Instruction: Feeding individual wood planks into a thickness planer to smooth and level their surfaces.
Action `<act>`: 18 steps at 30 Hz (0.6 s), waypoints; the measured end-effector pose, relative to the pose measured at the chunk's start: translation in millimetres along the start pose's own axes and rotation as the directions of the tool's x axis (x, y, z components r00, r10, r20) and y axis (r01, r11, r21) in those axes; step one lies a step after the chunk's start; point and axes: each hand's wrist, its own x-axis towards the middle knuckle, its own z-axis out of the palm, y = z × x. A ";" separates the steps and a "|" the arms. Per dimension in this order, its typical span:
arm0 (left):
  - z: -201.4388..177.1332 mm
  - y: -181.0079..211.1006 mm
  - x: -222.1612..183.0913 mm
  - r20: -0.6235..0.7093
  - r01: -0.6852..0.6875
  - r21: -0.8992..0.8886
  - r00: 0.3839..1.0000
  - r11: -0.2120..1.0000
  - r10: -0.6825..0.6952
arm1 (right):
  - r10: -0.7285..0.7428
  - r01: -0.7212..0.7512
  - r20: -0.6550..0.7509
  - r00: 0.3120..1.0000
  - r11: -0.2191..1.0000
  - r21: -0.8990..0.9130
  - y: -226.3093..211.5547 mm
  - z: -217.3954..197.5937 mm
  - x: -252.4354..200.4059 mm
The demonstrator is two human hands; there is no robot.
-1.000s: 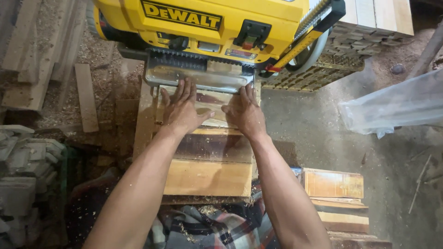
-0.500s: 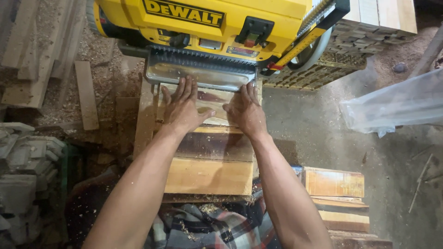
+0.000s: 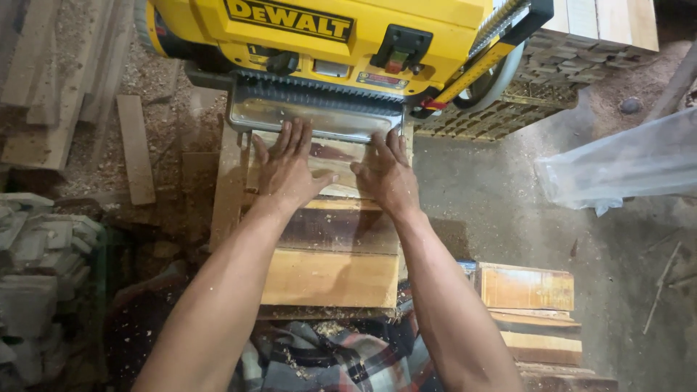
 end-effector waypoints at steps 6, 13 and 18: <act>1.2 0.0 -1.8 -0.008 -0.013 -0.014 1.000 1.000 0.013 | 0.046 -0.044 -0.030 0.998 0.997 0.066 3.2 6.6 -3.2; 4.2 -1.2 -3.3 0.014 -0.005 0.047 1.000 0.999 0.005 | 0.062 -0.051 -0.094 0.994 0.993 0.109 -17.5 15.9 -14.1; 1.4 -1.6 -5.0 -0.005 -0.039 0.064 0.999 0.997 0.040 | 0.100 -0.099 -0.026 0.995 0.995 0.030 -30.9 7.2 -16.0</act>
